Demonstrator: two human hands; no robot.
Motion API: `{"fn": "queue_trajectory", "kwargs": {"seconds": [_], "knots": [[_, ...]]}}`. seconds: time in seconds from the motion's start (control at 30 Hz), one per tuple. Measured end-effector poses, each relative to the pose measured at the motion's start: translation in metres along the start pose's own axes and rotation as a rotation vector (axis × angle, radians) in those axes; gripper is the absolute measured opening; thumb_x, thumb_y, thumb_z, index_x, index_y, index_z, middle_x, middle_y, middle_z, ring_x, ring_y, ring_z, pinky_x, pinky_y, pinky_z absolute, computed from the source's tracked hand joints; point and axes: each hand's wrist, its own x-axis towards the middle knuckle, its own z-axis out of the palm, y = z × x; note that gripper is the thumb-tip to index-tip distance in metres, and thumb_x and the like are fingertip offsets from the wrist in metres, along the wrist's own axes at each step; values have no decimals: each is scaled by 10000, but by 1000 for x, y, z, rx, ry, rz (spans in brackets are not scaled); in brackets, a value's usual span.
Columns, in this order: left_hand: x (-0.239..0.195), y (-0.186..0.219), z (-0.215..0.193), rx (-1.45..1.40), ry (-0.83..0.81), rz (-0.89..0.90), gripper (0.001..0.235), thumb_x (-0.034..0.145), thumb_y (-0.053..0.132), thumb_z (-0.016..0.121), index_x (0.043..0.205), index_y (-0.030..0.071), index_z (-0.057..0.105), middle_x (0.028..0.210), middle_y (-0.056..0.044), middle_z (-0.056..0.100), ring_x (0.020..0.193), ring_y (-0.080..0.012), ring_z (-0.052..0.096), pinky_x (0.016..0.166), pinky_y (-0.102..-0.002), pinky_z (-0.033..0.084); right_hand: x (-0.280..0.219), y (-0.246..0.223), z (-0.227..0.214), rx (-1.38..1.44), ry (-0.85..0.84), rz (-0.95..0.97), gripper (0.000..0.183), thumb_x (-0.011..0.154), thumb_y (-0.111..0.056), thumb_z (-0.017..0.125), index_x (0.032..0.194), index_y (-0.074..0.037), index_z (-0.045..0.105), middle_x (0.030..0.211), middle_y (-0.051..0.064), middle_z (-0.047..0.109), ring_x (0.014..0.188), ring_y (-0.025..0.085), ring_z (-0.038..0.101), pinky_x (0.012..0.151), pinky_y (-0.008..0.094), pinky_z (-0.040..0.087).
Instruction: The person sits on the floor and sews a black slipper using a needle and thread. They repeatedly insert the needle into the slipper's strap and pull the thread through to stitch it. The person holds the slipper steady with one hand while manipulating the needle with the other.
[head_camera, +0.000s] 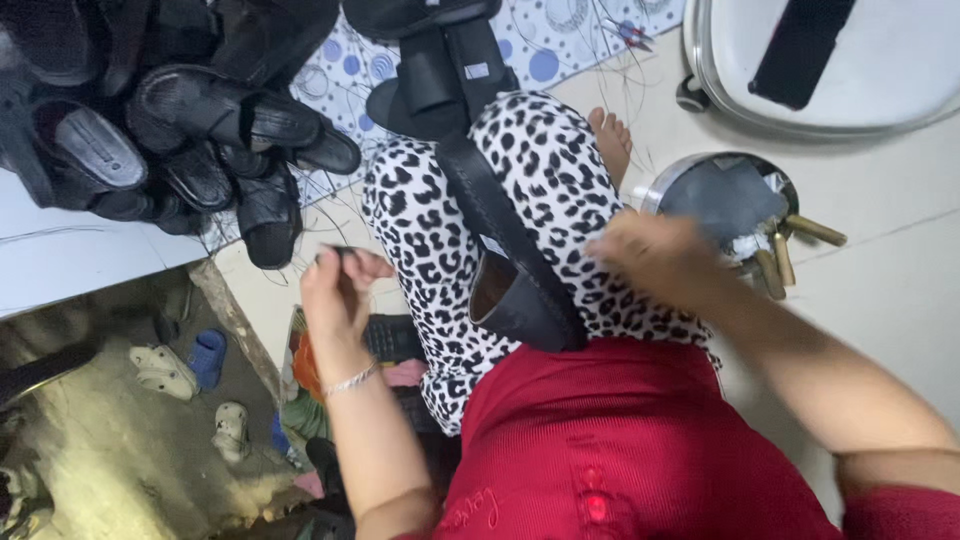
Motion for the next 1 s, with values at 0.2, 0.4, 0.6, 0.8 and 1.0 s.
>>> {"fn": "queue_trajectory", "kwargs": {"seconds": [0.2,0.4,0.6,0.8,1.0], "knots": [[-57,39,65,1399,160,471,645,812,436,837,1213,-13,607,1195,-162,574,1137,-323,537,1011,-401,415,90,6,-105,1106,-795,1648,460,1059,-514,537,906,-80,520,635,10,358,492,143,311,393,305,244],[-88,-1,137,983,-404,753,1085,728,560,804,1480,-75,347,1222,-329,569,1118,-513,599,977,-604,518,42,-18,-78,535,-562,196,312,1027,-245,525,1309,-186,642,983,214,713,685,360,750,508,437,573],[-87,-13,140,1061,-484,833,955,873,528,692,1518,-60,306,1341,-325,548,1227,-534,560,1006,-605,468,59,-12,-88,464,-892,205,391,1021,-231,469,1383,-281,612,1071,151,713,798,323,783,623,435,619],[-81,-37,140,1018,-471,860,923,869,448,739,1506,-75,322,1312,-350,544,1189,-557,576,974,-619,499,95,-10,-101,327,-1189,75,492,957,-219,506,1448,-238,505,1058,158,668,865,329,772,683,427,635],[-71,-48,131,1027,-381,946,1013,803,471,812,1431,-181,359,1211,-415,551,1073,-572,609,899,-627,541,79,-40,-67,315,-684,142,243,946,-191,533,1104,-55,658,781,50,629,566,246,666,473,357,491]]}}
